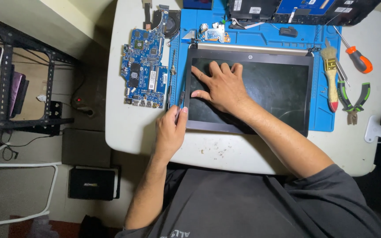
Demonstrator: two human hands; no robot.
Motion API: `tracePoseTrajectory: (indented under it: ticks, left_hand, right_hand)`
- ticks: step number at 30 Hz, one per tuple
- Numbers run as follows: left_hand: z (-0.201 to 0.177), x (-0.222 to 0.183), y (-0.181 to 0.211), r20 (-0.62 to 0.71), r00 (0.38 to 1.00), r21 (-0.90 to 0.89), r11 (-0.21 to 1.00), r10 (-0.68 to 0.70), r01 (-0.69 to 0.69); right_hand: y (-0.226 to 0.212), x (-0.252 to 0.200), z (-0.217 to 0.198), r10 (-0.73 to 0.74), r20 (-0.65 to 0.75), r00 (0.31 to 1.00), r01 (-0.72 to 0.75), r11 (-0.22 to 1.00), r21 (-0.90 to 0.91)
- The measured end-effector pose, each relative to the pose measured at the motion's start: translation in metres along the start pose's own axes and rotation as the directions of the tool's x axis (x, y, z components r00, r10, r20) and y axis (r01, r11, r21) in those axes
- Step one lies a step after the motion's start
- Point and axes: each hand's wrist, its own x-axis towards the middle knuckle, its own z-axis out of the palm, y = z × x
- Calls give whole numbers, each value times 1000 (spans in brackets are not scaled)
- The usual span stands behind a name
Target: Disassembling a laptop by removing the motherboard and prying off the screen bezel.
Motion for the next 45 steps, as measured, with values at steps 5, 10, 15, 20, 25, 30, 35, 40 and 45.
tracePoseTrajectory:
  ticks: [5, 10, 15, 20, 25, 30, 35, 40, 45]
  left_hand:
    - [-1, -1, 3, 8, 1000, -16, 1000, -10, 10]
    - [-1, -2, -1, 6, 1000, -35, 999, -9, 10]
    - [-2, 0, 2, 4, 1000, -57, 998, -2, 3]
    - [-2, 1, 1, 45, 997, -124, 990, -59, 65]
    - [-1, -3, 1, 63, 993, -142, 984, -97, 105]
    - [-2, -5, 1, 75, 986, -137, 978, -148, 157]
    - [0, -6, 1, 64, 982, -129, 975, -176, 183]
    - [2, -6, -1, 65, 979, -111, 973, -194, 201]
    - [6, -8, -5, 39, 974, -105, 969, -223, 226]
  right_hand:
    - [9, 13, 11, 58, -48, 997, -57, 998, 30]
    - [6, 15, 8, 82, -94, 992, -74, 994, 84]
    - [7, 4, 6, 50, -101, 994, -39, 993, 111]
    - [9, -1, 7, 67, -98, 993, -52, 988, 148]
    - [-2, 2, 4, 121, -94, 988, -98, 971, 220]
    - [-2, 1, 10, 184, -67, 981, -160, 951, 264]
    - [5, -10, 4, 176, -21, 984, -164, 950, 266]
    - [20, -25, 4, 180, -3, 984, -173, 949, 263]
    - [34, -40, 6, 255, -80, 964, -204, 897, 392]
